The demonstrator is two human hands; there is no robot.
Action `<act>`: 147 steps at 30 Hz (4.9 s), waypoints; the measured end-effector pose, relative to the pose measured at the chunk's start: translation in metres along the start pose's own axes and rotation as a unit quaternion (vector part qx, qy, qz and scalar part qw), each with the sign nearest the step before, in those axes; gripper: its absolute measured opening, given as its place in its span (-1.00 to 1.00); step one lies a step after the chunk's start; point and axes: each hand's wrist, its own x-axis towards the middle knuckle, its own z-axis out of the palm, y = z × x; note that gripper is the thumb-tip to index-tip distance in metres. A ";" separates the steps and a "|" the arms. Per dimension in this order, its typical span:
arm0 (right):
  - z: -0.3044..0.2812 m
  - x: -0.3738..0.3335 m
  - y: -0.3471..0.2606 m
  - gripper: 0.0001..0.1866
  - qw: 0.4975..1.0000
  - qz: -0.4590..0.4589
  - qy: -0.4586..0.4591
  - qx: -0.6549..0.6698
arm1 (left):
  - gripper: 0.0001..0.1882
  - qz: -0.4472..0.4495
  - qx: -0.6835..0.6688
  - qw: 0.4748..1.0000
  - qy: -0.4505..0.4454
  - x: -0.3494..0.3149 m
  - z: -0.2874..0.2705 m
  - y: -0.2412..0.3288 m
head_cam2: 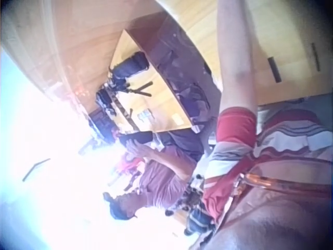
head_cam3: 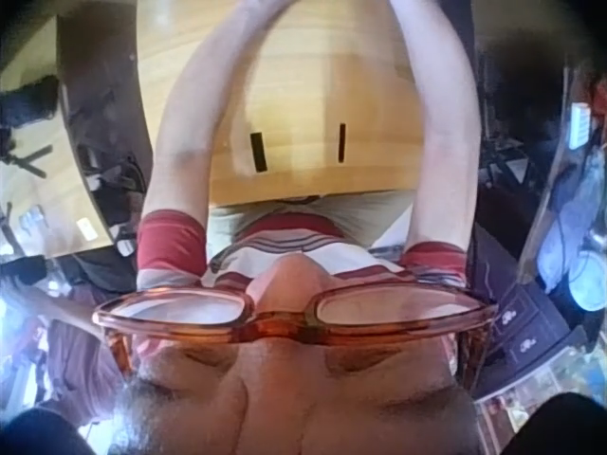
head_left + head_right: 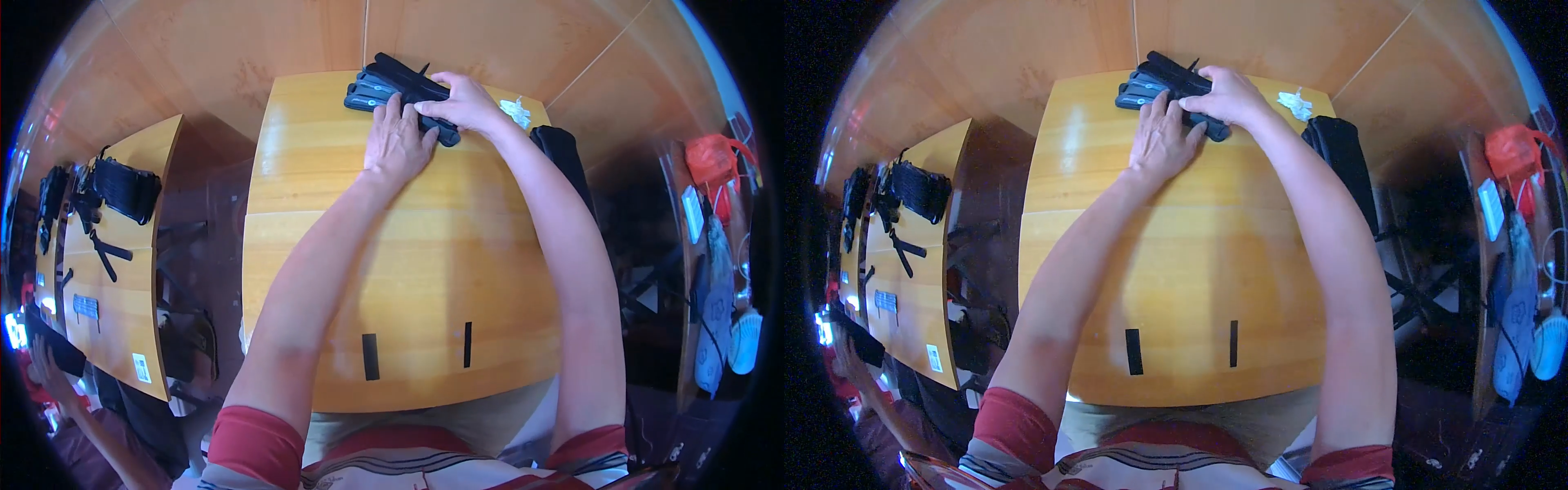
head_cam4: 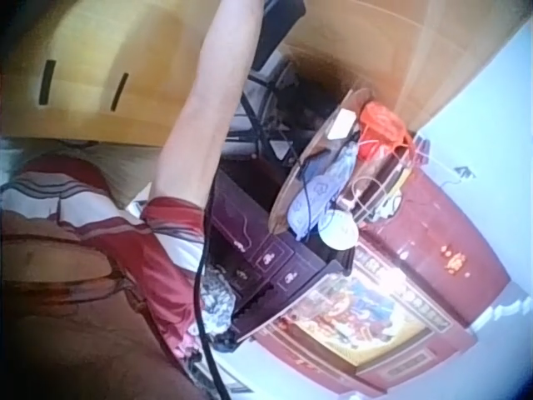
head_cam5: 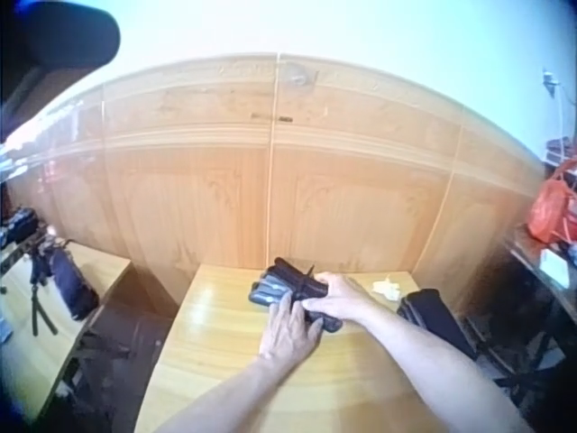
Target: Measuring and inspecting black fabric straps for quality control at a workbench.
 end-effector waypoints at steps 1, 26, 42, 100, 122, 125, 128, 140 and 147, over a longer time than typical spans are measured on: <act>-0.001 0.001 -0.003 -0.34 0.990 -0.061 0.032 -0.120 | -0.50 0.000 -0.004 1.000 0.004 0.000 0.001 0.000; -0.002 0.032 0.002 -0.69 0.889 -0.185 0.080 -0.411 | -0.46 0.036 0.034 0.999 -0.001 -0.001 0.000 0.006; -0.020 0.046 -0.002 -0.71 0.899 -0.087 0.182 -0.388 | -0.46 0.036 0.048 0.998 -0.004 -0.002 -0.006 0.010; -0.033 -0.089 0.027 -0.81 0.976 -0.152 0.017 -0.157 | -0.42 0.038 0.000 0.999 0.009 0.002 -0.002 0.011; 0.010 -0.254 0.009 -0.76 0.976 -0.093 0.187 0.060 | -0.30 0.047 -0.104 0.993 -0.031 -0.024 -0.045 0.018; 0.012 -0.274 0.003 -0.77 0.973 -0.086 0.207 0.053 | -0.40 -0.185 -0.444 0.849 -0.219 -0.064 -0.097 0.068; 0.024 -0.293 0.004 -0.73 0.950 -0.154 0.264 -0.068 | -0.45 -0.267 -0.659 0.668 -0.219 -0.117 -0.132 0.119; 0.061 -0.380 -0.017 -0.56 0.948 -0.269 0.162 0.056 | -0.78 -0.319 -0.758 0.561 -0.092 -0.231 -0.193 0.157; 0.086 -0.372 -0.012 -0.63 0.917 -0.074 0.034 0.390 | -0.66 -0.336 -0.763 0.550 -0.040 -0.259 -0.216 0.148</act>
